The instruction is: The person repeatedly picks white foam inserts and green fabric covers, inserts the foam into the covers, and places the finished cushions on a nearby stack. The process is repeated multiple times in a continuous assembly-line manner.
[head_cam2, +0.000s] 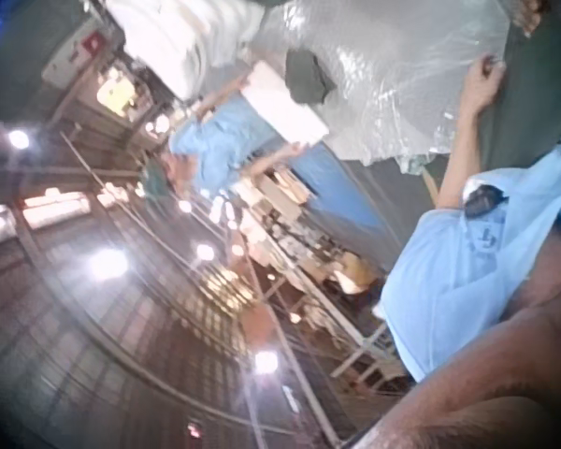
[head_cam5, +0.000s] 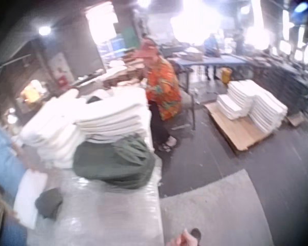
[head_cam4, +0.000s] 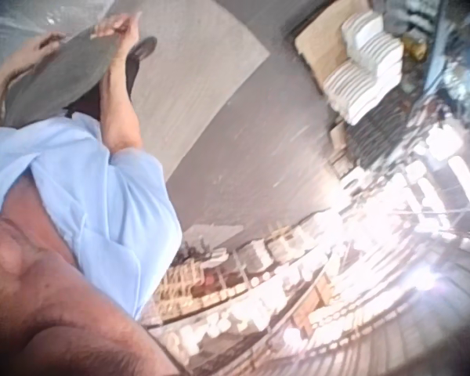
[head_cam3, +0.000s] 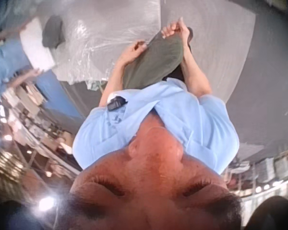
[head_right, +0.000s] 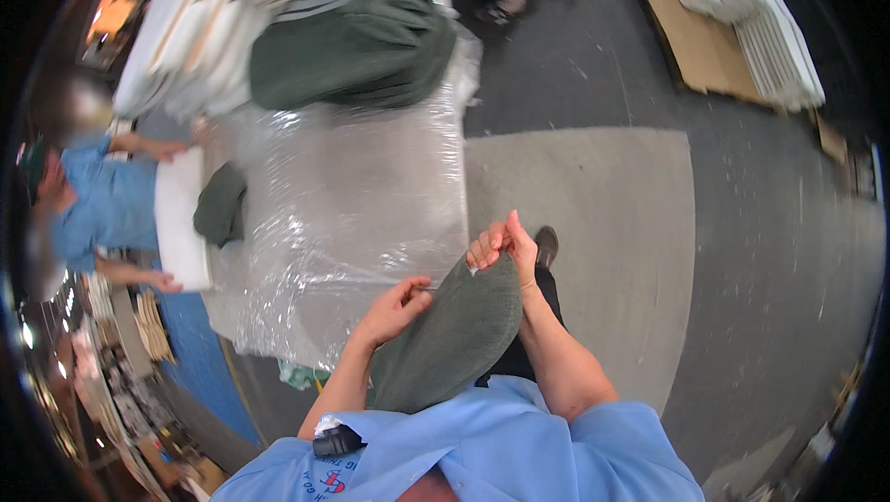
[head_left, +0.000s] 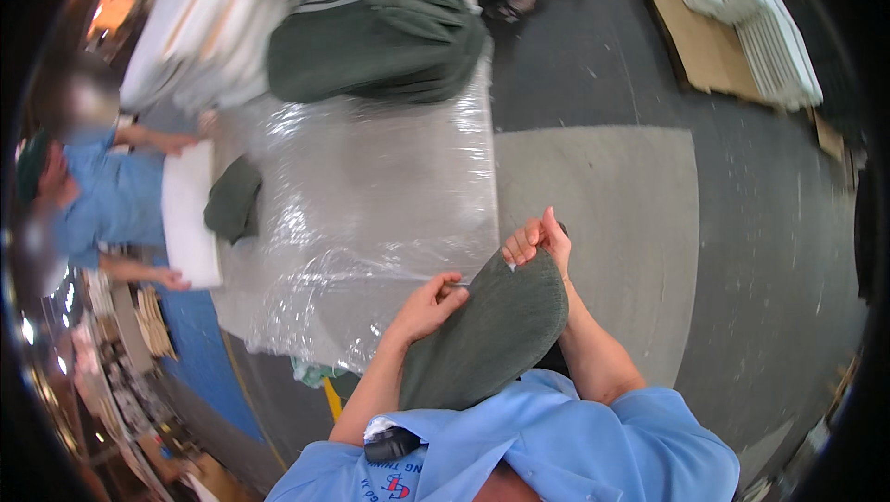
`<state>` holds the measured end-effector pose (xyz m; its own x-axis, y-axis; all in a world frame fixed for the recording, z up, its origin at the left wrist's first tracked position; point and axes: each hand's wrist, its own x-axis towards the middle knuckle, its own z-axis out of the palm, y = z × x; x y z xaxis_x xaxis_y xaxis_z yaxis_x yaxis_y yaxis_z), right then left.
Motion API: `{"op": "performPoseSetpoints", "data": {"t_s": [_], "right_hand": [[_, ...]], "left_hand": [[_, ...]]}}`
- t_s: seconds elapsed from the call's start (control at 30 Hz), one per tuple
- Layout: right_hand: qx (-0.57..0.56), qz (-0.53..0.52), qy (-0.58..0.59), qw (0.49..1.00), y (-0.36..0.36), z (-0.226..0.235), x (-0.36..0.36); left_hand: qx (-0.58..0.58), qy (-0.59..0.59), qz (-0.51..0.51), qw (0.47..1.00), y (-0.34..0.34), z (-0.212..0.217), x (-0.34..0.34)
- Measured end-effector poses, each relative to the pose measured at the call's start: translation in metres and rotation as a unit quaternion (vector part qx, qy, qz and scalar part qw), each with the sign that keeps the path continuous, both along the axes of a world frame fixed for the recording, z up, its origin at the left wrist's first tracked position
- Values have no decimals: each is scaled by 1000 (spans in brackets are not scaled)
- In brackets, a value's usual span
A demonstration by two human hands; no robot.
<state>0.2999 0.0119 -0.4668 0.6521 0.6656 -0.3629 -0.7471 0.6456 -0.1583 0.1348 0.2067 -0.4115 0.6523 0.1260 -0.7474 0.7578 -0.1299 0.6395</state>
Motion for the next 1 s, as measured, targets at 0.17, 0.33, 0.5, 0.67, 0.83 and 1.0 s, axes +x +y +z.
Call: {"op": "performPoseSetpoints", "data": {"t_s": [0.17, 0.33, 0.5, 0.67, 0.83, 1.0], "right_hand": [[-5, 104, -77, 992, 45, 28, -1], [-287, 495, -311, 759, 60, 53, 62], [-385, 668, -587, 247, 121, 97, 56], [-473, 530, -686, 156, 123, 54, 6], [-527, 487, -659, 225, 122, 59, -6], [-536, 444, -678, 236, 126, 47, -7]], "left_hand": [[-7, 4, 88, 996, 34, 2, -67], [234, -138, 148, 951, 36, -18, -85], [254, -74, 150, 953, 32, -2, -85], [287, 2, 61, 956, 32, -14, -132], [422, -46, 177, 888, 15, -40, -130], [462, -97, 226, 852, 19, -46, -123]]}}
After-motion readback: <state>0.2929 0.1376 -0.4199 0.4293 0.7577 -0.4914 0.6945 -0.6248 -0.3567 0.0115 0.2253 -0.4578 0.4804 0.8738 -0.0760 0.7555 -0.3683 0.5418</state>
